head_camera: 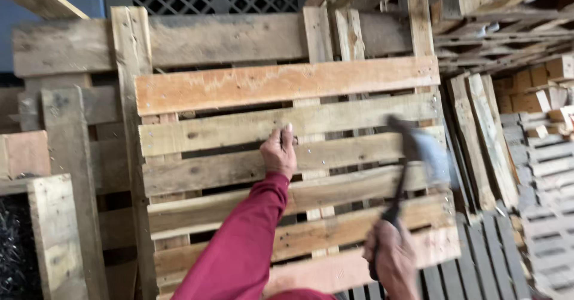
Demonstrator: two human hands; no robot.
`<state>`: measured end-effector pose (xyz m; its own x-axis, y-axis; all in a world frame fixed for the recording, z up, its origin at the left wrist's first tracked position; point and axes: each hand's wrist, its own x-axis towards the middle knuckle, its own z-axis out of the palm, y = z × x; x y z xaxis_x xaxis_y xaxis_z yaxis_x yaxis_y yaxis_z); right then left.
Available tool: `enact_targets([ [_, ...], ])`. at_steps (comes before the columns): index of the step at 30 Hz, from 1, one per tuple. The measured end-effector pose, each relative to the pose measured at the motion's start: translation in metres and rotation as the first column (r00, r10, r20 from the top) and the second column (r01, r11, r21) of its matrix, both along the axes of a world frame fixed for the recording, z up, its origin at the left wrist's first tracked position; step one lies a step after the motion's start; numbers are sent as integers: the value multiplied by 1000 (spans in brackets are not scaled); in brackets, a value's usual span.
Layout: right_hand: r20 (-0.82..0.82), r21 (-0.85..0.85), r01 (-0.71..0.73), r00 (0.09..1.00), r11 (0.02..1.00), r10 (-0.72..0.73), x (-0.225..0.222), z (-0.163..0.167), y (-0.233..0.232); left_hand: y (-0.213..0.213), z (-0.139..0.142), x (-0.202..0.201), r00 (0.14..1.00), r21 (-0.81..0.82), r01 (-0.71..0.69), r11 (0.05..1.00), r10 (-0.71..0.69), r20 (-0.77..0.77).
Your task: The person hammers nails into a wooden pallet using a hammer. They repeatedly pick up nails from a nearby wooden box and drive them into the pallet slats. The person works methodically across different sections of the pallet.
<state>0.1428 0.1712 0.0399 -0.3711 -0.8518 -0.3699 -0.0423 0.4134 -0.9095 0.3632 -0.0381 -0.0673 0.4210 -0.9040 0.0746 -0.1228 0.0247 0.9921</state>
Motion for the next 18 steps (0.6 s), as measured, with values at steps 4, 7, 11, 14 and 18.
enact_targets([
  [4,143,-423,-112,972,899,189,-3,-1,1,-1,-4,13,663,241,82,967,128,-738],
  [7,-53,310,-254,958,916,283,15,-16,-11,14,-5,27,337,389,217,896,305,-891],
  [11,-54,510,-114,985,853,163,13,-21,-13,49,6,38,211,309,272,912,256,-943],
  [14,-88,254,-129,984,959,156,5,-16,1,77,19,41,178,167,369,914,107,-978],
  [18,147,-52,-127,980,991,133,14,-24,8,93,33,40,68,105,456,884,83,-994],
])
